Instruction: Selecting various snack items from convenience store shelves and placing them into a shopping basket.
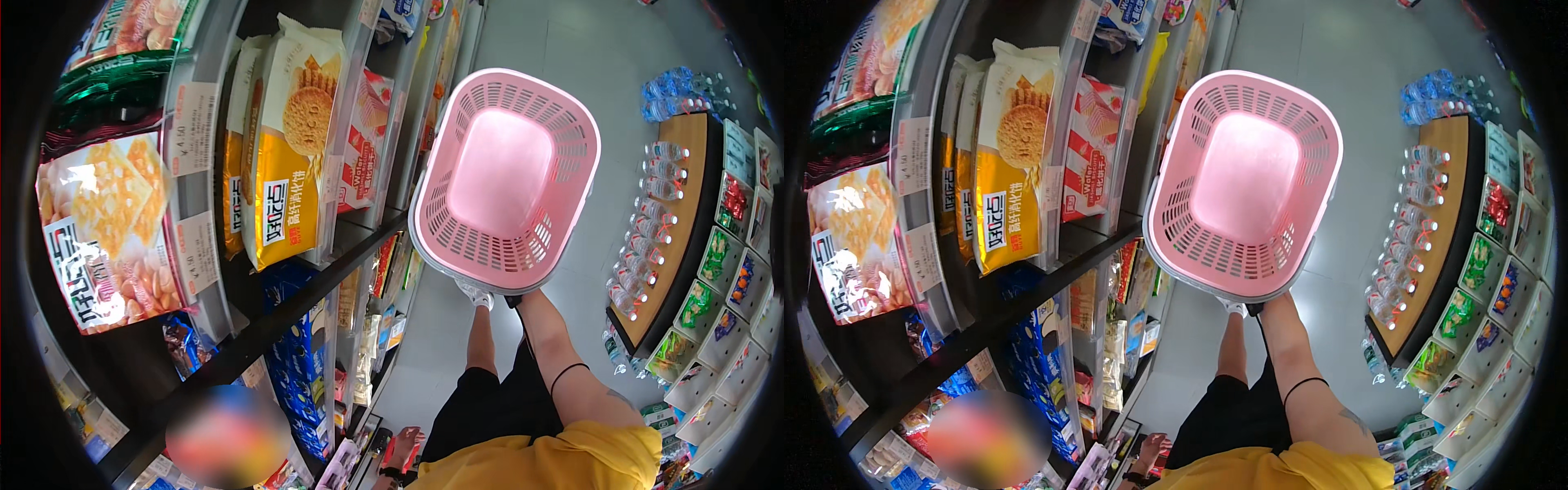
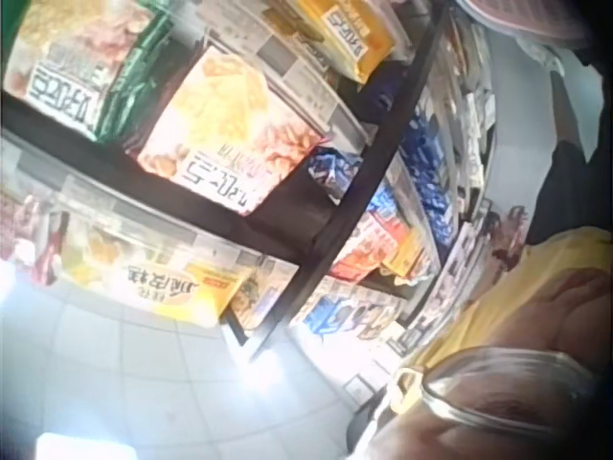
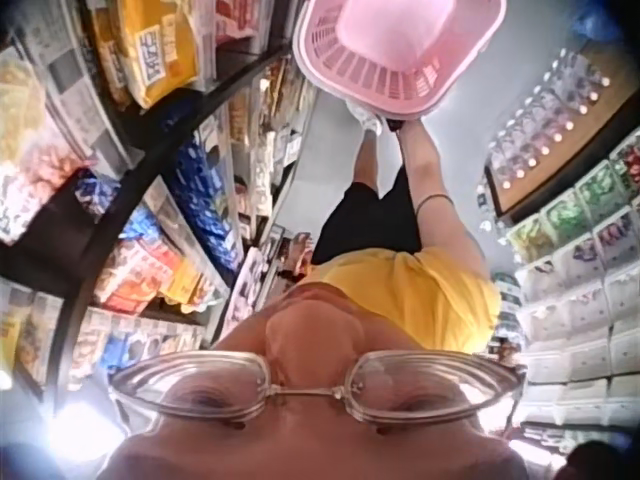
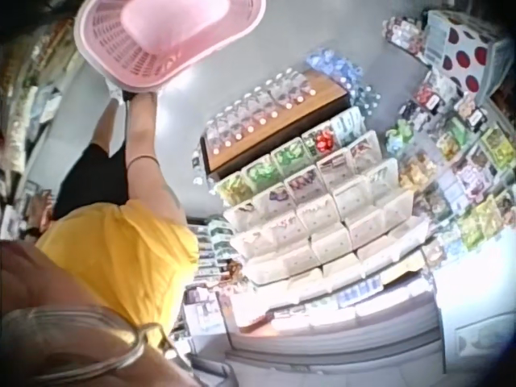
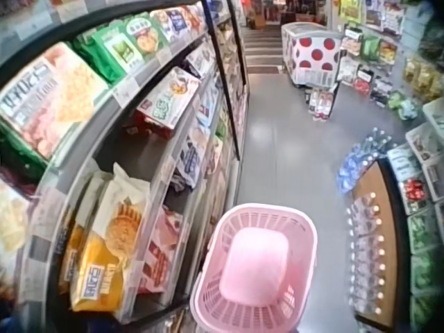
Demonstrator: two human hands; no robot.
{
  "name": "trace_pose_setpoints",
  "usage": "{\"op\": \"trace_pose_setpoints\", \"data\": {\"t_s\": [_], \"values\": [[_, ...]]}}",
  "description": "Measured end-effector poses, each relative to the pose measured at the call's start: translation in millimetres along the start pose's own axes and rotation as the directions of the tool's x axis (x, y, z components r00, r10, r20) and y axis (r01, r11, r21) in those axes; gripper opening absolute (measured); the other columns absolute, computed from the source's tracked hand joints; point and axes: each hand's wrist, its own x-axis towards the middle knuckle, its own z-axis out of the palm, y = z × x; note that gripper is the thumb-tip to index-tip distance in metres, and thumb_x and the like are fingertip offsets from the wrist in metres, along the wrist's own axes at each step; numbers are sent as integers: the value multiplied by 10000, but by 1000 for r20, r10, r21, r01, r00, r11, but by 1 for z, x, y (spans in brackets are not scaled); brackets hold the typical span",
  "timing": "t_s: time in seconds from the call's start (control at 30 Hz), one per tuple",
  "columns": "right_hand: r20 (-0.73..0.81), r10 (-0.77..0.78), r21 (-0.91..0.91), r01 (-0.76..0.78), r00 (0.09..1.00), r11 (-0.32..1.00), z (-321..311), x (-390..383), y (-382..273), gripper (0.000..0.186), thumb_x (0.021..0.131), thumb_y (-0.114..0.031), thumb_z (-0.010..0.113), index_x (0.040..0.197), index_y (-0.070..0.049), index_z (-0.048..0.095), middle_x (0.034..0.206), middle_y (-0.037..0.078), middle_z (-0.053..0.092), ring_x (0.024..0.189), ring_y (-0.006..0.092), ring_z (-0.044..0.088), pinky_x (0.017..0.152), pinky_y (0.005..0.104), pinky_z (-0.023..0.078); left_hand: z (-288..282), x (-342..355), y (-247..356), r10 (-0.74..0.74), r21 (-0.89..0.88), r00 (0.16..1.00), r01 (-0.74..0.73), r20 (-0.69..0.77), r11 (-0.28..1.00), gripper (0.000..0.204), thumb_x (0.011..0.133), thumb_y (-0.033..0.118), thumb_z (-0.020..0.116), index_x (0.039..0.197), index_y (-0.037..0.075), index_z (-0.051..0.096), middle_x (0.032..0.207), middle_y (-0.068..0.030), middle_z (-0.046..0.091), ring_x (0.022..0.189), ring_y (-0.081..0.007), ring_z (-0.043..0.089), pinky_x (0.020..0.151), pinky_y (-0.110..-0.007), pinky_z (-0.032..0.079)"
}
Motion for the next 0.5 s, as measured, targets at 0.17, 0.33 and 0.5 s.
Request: {"op": "trace_pose_setpoints", "data": {"t_s": [0.17, 0.33, 0.5], "values": [[0, -16, -101, 16, 1000, 995, -15, 1, 12, 460, 908, -348, 454, 1304, -115, 433, 1318, 60, 476, 1209, 215, 435, 1014, 374, 343, 9, 13, -16, -1, 8, 1000, 1, 8, 1000, 310, 894, 282, 560, 1077, 32, 541, 900, -111, 643, 811, -191, 639, 712, -296, 492], [-14, -29, -197, 26, 999, 980, -29, 3, 26, 472, 910, -363, 446, 1308, -111, 430, 1324, 65, 469, 1217, 219, 426, 1022, 375, 333, 16, 3, -7, 2, 73, 1000, -1, -8, 997, 318, 898, 287, 537, 1092, 35, 536, 924, -112, 641, 853, -209, 633, 749, -322, 488], [-6, -66, -287, 62, 998, 956, -31, -3, 37, 483, 911, -378, 437, 1312, -108, 426, 1330, 70, 463, 1225, 222, 416, 1030, 377, 323, 8, 15, -28, -6, 32, 1000, 7, -23, 999, 295, 900, 274, 553, 1055, 23, 548, 915, -110, 645, 805, -189, 640, 717, -294, 482]]}}
